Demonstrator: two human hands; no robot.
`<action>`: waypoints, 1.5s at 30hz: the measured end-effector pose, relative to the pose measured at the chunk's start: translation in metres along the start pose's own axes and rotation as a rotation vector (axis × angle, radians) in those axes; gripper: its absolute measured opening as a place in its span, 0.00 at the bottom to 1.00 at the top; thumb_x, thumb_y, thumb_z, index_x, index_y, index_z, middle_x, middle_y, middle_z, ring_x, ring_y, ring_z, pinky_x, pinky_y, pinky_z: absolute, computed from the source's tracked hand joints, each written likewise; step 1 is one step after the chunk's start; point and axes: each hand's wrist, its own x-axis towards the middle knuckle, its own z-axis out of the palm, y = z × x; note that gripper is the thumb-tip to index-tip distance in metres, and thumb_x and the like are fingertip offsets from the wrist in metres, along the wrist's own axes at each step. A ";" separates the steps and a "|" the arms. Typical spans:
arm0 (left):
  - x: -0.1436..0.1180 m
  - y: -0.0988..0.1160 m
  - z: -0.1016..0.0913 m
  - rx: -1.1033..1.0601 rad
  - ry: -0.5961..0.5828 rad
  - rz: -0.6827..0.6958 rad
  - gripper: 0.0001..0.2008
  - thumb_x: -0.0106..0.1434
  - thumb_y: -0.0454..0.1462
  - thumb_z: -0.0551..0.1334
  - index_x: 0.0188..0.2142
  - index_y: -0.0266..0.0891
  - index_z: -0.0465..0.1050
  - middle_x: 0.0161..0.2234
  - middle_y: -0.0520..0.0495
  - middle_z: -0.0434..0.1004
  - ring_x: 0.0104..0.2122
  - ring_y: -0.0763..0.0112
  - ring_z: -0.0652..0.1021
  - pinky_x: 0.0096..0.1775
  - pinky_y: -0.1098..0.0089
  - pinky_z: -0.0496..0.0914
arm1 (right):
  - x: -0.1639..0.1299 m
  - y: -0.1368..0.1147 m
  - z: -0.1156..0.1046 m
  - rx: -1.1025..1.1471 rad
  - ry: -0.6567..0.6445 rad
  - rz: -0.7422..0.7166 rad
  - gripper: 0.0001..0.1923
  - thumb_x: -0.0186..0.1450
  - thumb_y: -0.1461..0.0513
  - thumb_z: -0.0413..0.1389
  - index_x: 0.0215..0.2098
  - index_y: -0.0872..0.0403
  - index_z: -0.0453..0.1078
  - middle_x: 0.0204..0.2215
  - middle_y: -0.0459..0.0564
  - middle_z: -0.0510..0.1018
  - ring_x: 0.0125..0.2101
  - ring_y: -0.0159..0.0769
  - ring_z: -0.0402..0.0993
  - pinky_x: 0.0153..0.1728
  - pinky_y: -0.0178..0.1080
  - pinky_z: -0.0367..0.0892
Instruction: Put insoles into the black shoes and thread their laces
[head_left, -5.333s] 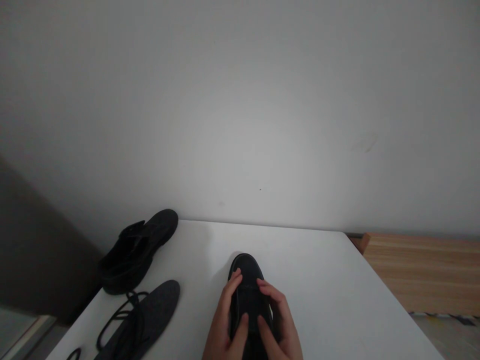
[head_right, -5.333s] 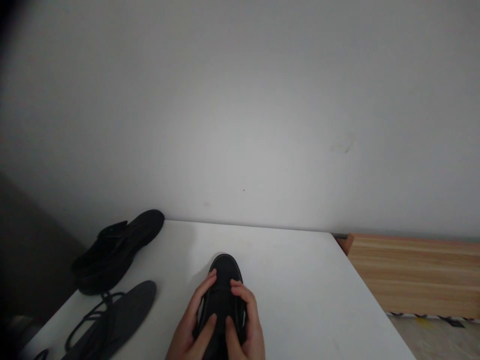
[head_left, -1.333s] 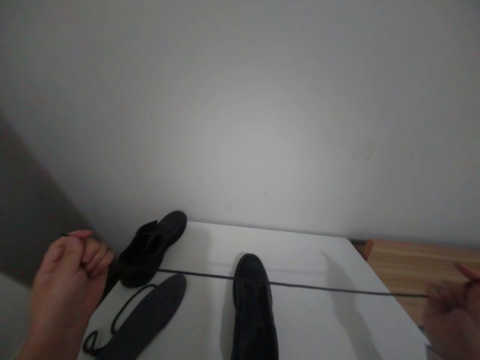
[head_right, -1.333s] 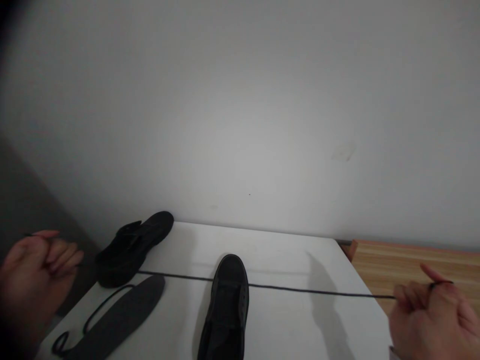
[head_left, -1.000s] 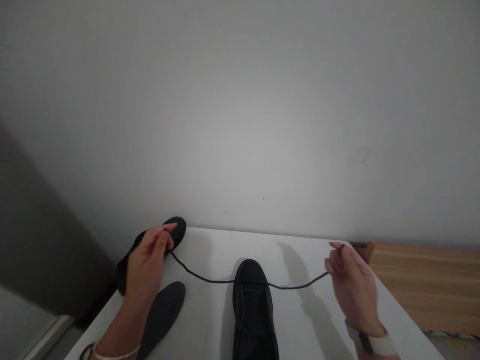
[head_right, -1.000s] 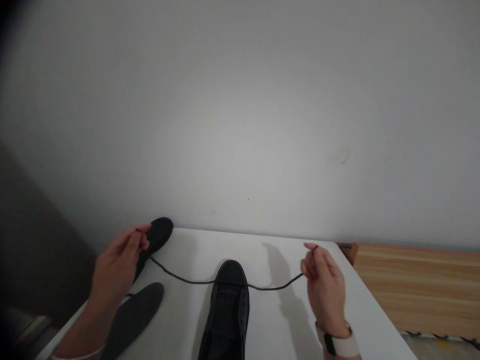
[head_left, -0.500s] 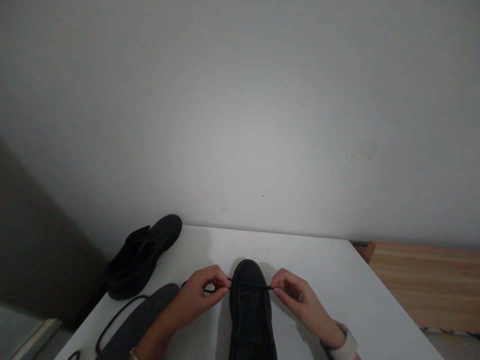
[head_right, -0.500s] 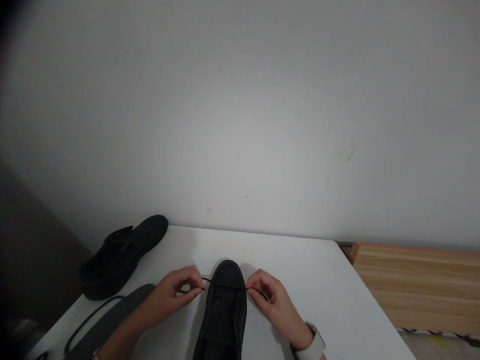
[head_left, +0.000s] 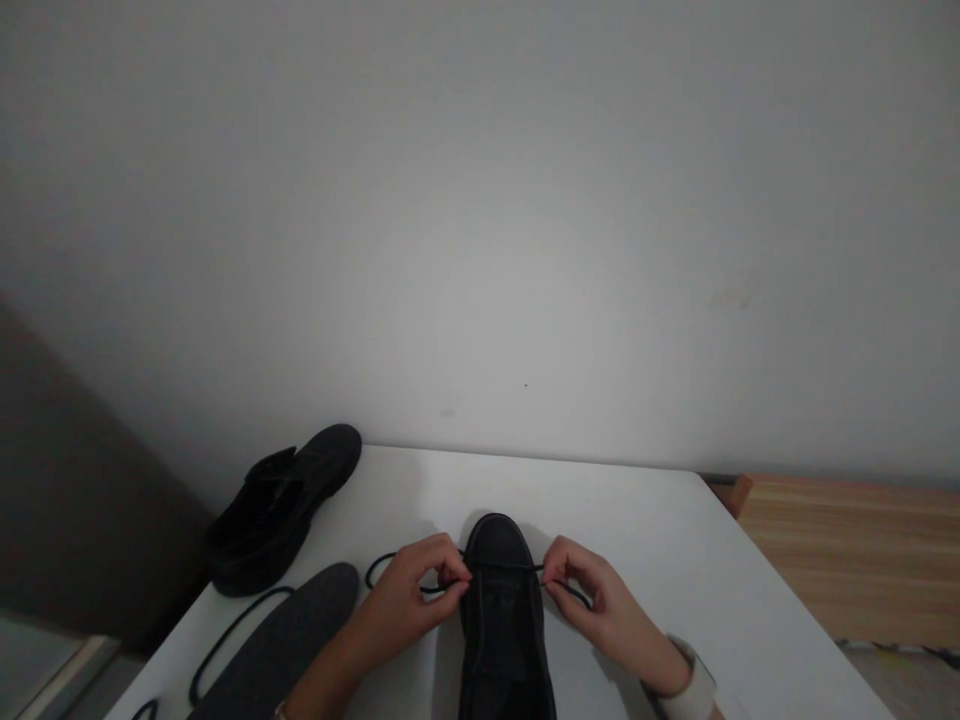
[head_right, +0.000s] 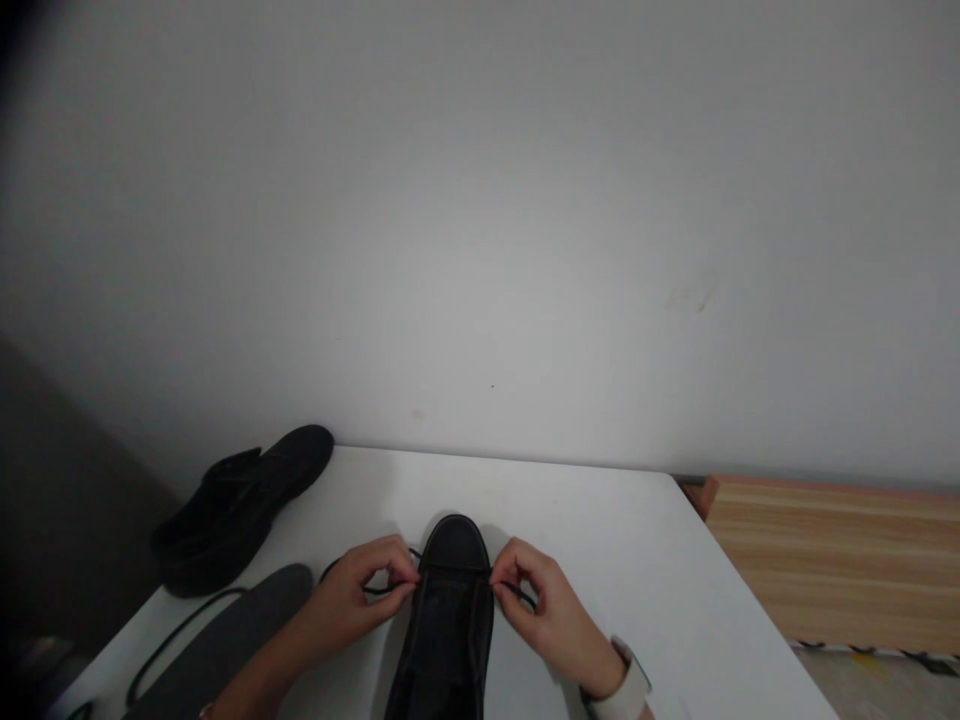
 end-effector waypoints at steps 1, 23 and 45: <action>0.000 0.000 0.001 0.001 0.005 0.007 0.06 0.59 0.28 0.61 0.28 0.39 0.74 0.28 0.51 0.72 0.30 0.70 0.73 0.35 0.71 0.66 | 0.000 0.000 0.000 -0.006 -0.001 -0.003 0.06 0.70 0.60 0.53 0.35 0.52 0.66 0.31 0.45 0.67 0.33 0.37 0.64 0.36 0.39 0.61; -0.001 0.001 -0.001 -0.003 -0.021 -0.071 0.14 0.65 0.36 0.64 0.50 0.49 0.80 0.32 0.51 0.72 0.32 0.69 0.74 0.31 0.75 0.67 | -0.001 -0.006 0.004 -0.055 -0.014 -0.081 0.07 0.70 0.62 0.53 0.33 0.51 0.66 0.31 0.46 0.68 0.32 0.37 0.65 0.34 0.39 0.62; -0.001 0.002 -0.001 -0.070 -0.102 -0.024 0.13 0.71 0.43 0.59 0.48 0.46 0.81 0.37 0.45 0.74 0.37 0.64 0.76 0.38 0.68 0.70 | -0.001 -0.005 0.007 0.165 -0.047 -0.012 0.16 0.72 0.51 0.55 0.50 0.48 0.76 0.35 0.46 0.68 0.32 0.33 0.72 0.30 0.37 0.74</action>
